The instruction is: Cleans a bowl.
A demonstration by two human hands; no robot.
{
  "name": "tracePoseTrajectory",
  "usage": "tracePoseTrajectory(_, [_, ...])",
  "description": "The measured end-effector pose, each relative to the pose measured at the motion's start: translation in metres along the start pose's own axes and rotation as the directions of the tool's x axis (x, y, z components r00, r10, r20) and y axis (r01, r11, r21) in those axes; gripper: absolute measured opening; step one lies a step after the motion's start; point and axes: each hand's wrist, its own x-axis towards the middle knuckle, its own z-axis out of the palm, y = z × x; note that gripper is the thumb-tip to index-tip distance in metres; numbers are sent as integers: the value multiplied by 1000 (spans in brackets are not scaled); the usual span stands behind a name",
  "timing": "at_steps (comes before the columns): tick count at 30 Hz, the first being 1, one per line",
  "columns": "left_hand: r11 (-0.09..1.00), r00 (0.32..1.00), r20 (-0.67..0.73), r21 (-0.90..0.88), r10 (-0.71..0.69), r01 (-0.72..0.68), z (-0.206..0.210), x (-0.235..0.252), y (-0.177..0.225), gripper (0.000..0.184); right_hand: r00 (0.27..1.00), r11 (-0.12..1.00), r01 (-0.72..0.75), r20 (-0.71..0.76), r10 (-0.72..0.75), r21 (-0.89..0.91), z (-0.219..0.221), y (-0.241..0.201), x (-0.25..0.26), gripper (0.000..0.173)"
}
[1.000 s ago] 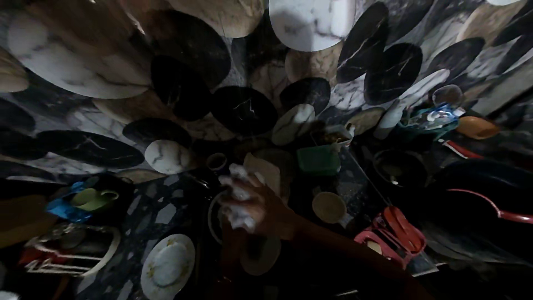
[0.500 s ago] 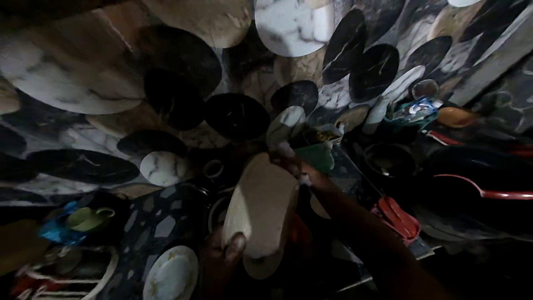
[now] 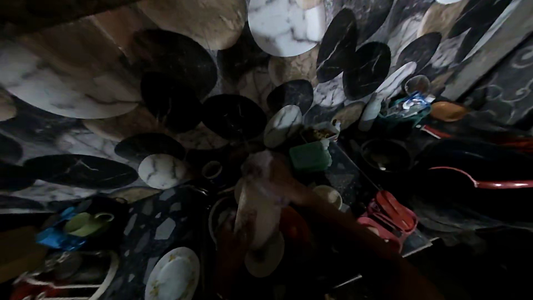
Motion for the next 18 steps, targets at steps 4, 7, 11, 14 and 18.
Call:
tracePoseTrajectory(4, [995, 996, 84, 99, 7, -15, -12, -1, -1, 39, 927, 931, 366, 100, -362, -19, 21, -17, -39, 41])
tracePoseTrajectory(7, [988, 986, -114, -82, 122, -132, -15, -20, -17, 43, 989, 924, -48, 147, -9, 380, -24, 14, -12, 30])
tracePoseTrajectory(11, [982, 991, 70, -161, 115, -103, -15, -18, -20, 60, 988, 995, 70, 146, -58, -76, -49, 5, 1, 23])
tracePoseTrajectory(14, [1000, 975, 222, -5, 16, -15, -1, -12, -14, 48, 965, 961, 194, 216, -150, -199, 4, -30, -41, 39])
tracePoseTrajectory(18, [994, 995, -16, -41, 103, -104, 8, -2, -21, 39, 988, 997, 77, 137, -73, -28, -4, -29, -23, 36])
